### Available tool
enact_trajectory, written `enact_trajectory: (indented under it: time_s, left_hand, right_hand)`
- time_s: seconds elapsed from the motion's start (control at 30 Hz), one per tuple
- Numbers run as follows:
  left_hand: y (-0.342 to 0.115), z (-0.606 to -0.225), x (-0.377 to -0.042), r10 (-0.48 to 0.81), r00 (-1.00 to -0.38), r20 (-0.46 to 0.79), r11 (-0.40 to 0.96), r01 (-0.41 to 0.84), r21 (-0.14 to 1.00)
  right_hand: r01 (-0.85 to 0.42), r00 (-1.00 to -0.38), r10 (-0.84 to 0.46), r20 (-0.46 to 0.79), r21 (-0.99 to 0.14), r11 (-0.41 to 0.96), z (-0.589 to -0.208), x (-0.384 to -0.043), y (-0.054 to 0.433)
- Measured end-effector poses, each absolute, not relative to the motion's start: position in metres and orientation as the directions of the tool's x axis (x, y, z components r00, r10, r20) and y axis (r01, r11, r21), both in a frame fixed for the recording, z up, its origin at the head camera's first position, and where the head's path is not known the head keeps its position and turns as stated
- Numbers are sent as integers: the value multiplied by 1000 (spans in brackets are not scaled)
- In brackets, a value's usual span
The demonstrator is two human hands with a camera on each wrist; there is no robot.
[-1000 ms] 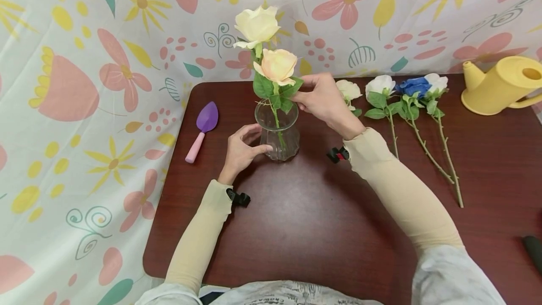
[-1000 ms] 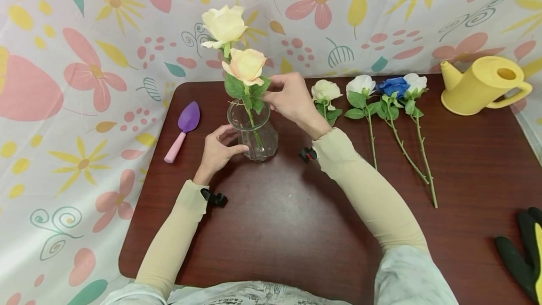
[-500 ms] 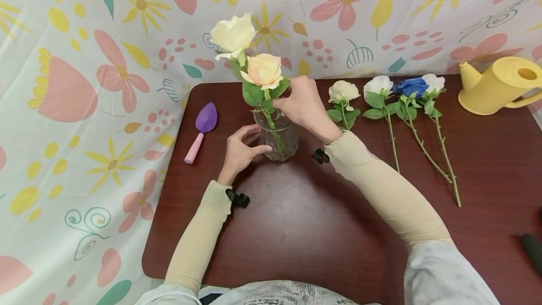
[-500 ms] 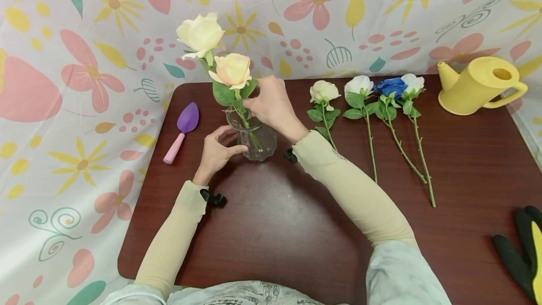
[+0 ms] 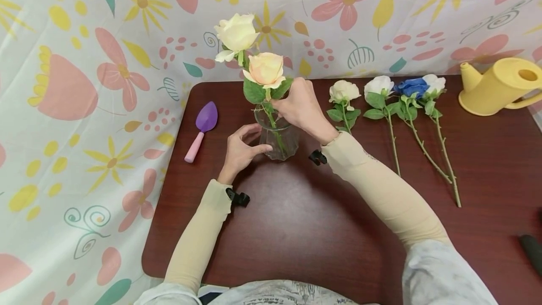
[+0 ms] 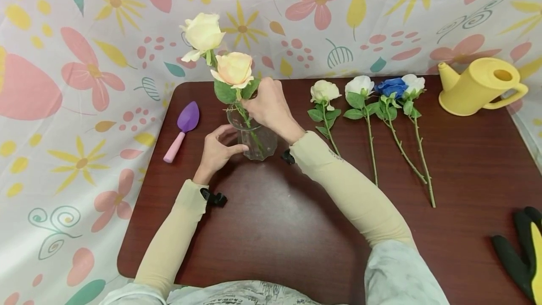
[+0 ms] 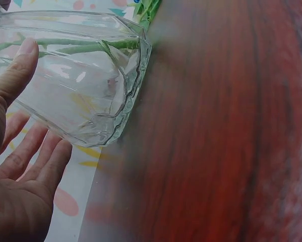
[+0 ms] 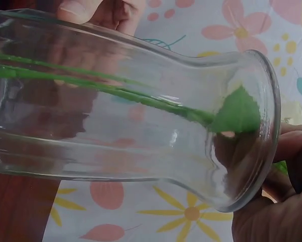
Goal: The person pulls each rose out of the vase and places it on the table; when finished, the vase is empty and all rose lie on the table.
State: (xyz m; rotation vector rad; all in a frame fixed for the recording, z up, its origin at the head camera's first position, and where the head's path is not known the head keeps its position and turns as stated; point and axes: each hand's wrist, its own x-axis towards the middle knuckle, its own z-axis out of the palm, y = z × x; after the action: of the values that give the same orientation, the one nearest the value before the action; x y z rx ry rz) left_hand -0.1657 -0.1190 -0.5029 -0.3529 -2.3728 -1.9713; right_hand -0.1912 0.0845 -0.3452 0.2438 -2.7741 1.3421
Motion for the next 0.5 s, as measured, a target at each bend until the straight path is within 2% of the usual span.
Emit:
enact_trajectory:
  time_s: [0.23, 0.5]
  left_hand:
    - [-119, -502, -165, 155, -972, 178, 172, 204, 964]
    - [-118, -500, -165, 155, -971, 183, 171, 209, 963]
  right_hand:
    - [-187, -982, -128, 138, -808, 559, -347, -195, 87]
    - [-189, -978, -162, 131, -888, 418, -347, -196, 96]
